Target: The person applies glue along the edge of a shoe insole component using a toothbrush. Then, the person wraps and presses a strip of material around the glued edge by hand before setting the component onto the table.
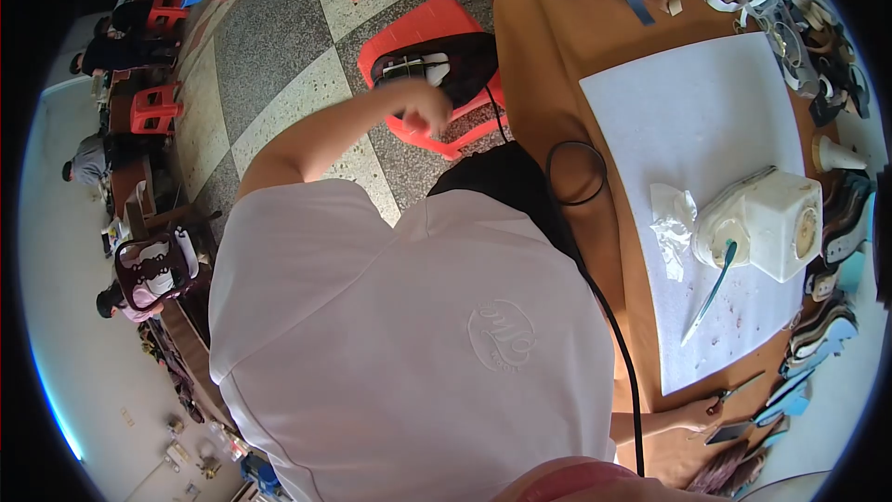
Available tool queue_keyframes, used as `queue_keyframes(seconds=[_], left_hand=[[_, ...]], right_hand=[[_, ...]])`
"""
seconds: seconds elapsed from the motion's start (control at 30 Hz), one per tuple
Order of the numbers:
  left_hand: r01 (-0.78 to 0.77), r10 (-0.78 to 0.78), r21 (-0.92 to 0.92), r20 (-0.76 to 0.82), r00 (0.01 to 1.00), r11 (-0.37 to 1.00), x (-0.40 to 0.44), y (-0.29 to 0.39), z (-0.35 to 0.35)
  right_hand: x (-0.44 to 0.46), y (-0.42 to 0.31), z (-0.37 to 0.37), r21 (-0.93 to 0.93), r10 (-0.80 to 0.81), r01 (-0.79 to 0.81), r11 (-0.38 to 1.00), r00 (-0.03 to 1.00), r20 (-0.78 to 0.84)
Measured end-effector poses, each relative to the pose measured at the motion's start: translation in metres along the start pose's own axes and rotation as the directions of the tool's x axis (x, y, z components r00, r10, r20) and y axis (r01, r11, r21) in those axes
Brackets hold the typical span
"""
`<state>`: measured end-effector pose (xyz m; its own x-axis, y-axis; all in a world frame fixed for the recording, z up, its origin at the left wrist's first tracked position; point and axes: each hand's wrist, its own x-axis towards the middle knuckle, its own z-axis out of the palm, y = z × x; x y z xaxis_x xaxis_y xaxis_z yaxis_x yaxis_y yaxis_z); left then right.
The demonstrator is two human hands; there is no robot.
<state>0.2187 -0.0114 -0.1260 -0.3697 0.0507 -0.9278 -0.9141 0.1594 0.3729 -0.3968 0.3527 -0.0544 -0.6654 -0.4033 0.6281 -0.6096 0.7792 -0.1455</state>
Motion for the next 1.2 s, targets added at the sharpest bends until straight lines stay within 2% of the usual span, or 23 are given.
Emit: queue_keyframes(seconds=[0.07, 0.2, 0.23, 0.27, 0.37, 0.43, 0.47, 0.53, 0.57, 0.6, 0.63, 0.67, 0.73, 0.83, 0.9, 0.93, 1.0, 1.03, 1.07, 1.1, 1.13, 1.17, 1.2], left_hand=[[0.173, -0.209, 0.140, 0.309, 0.928, 0.975, 0.024, 0.022, 0.037], [0.127, -0.228, 0.353, 0.262, 0.938, 0.927, 0.020, 0.057, 0.036], [0.121, -0.117, 0.388, -0.034, 0.993, 0.914, 0.015, 0.058, 0.021], [0.136, 0.013, 0.423, -0.331, 0.943, 0.896, 0.007, 0.062, 0.008], [0.264, -0.039, 0.558, -0.381, 0.924, 0.787, -0.016, 0.094, 0.013], [0.087, -0.029, 0.543, -0.114, 0.993, 0.835, 0.007, 0.078, 0.036], [0.087, -0.029, 0.554, -0.112, 0.993, 0.828, 0.013, 0.078, 0.039], [-0.034, -0.127, 0.713, 0.171, 0.977, 0.700, -0.002, 0.105, 0.047], [-0.044, -0.125, 0.715, 0.182, 0.975, 0.698, 0.001, 0.106, 0.049], [-0.059, -0.027, 0.677, 0.116, 0.993, 0.733, 0.003, 0.106, 0.052], [-0.078, 0.068, 0.637, 0.041, 0.997, 0.767, 0.003, 0.107, 0.054], [-0.078, 0.067, 0.635, 0.040, 0.997, 0.768, 0.003, 0.109, 0.055], [-0.216, 0.295, 0.737, 0.023, 0.955, 0.641, -0.003, 0.118, 0.053], [-0.263, 0.377, 0.638, -0.046, 0.925, 0.724, -0.007, 0.119, 0.044], [-0.309, 0.345, 0.692, 0.092, 0.934, 0.652, -0.001, 0.122, 0.037], [-0.366, 0.398, 0.688, 0.121, 0.909, 0.626, 0.000, 0.124, 0.034], [-0.471, 0.434, 0.661, 0.236, 0.869, 0.584, 0.020, 0.114, 0.030], [-0.468, 0.436, 0.615, 0.216, 0.874, 0.634, 0.040, 0.097, 0.035], [-0.430, 0.290, 0.638, 0.319, 0.902, 0.638, 0.041, 0.105, 0.030], [-0.453, 0.159, 0.707, 0.443, 0.882, 0.544, 0.044, 0.112, 0.024], [-0.349, 0.123, 0.576, 0.394, 0.911, 0.739, 0.055, 0.105, 0.028], [-0.307, -0.072, 0.695, 0.458, 0.886, 0.650, 0.054, 0.108, 0.024], [-0.213, -0.138, 0.663, 0.435, 0.890, 0.718, 0.007, 0.173, 0.017]], right_hand=[[-0.002, 0.004, 0.000, 0.012, 0.014, -0.014, 1.000, 1.000, 0.013], [-0.003, 0.010, 0.000, -0.027, 0.018, -0.017, 0.999, 1.000, 0.022], [-0.002, 0.007, -0.001, -0.029, 0.011, -0.011, 1.000, 1.000, 0.007], [-0.002, 0.003, 0.000, -0.023, 0.011, -0.011, 1.000, 1.000, -0.013], [-0.002, 0.002, 0.001, 0.038, 0.036, -0.035, 0.999, 0.999, -0.021], [-0.004, 0.004, 0.002, 0.052, 0.037, -0.035, 0.998, 0.999, -0.028], [-0.004, 0.005, 0.003, 0.073, 0.067, -0.067, 0.995, 0.998, -0.002], [-0.007, 0.004, -0.001, 0.078, 0.104, -0.106, 0.991, 0.994, 0.026], [-0.005, -0.001, -0.003, 0.009, 0.089, -0.090, 0.996, 0.996, 0.031], [-0.004, -0.004, -0.005, -0.055, 0.070, -0.068, 0.996, 0.997, 0.038], [-0.004, -0.001, -0.003, -0.037, 0.087, -0.086, 0.996, 0.996, 0.035], [-0.004, 0.001, 0.001, -0.036, 0.085, -0.084, 0.996, 0.996, 0.036], [-0.005, 0.009, 0.002, 0.014, 0.052, -0.053, 0.999, 0.998, 0.027], [-0.004, 0.018, 0.007, 0.022, 0.010, -0.009, 1.000, 1.000, -0.028], [-0.007, 0.011, 0.006, 0.049, 0.130, -0.130, 0.990, 0.991, -0.002], [-0.008, 0.007, 0.003, -0.014, 0.139, -0.139, 0.990, 0.990, 0.020], [-0.010, 0.000, 0.001, 0.041, 0.183, -0.184, 0.982, 0.983, 0.022], [-0.011, 0.001, 0.003, 0.080, 0.212, -0.213, 0.974, 0.977, 0.016], [-0.009, -0.011, -0.002, 0.045, 0.296, -0.298, 0.953, 0.954, 0.056], [-0.010, -0.006, 0.000, 0.066, 0.363, -0.371, 0.926, 0.926, 0.102], [-0.008, -0.019, -0.007, -0.021, 0.373, -0.373, 0.928, 0.922, 0.100], [-0.006, -0.025, -0.011, 0.045, 0.370, -0.376, 0.926, 0.924, 0.101], [-0.004, -0.031, -0.013, 0.033, 0.390, -0.394, 0.919, 0.917, 0.090]])
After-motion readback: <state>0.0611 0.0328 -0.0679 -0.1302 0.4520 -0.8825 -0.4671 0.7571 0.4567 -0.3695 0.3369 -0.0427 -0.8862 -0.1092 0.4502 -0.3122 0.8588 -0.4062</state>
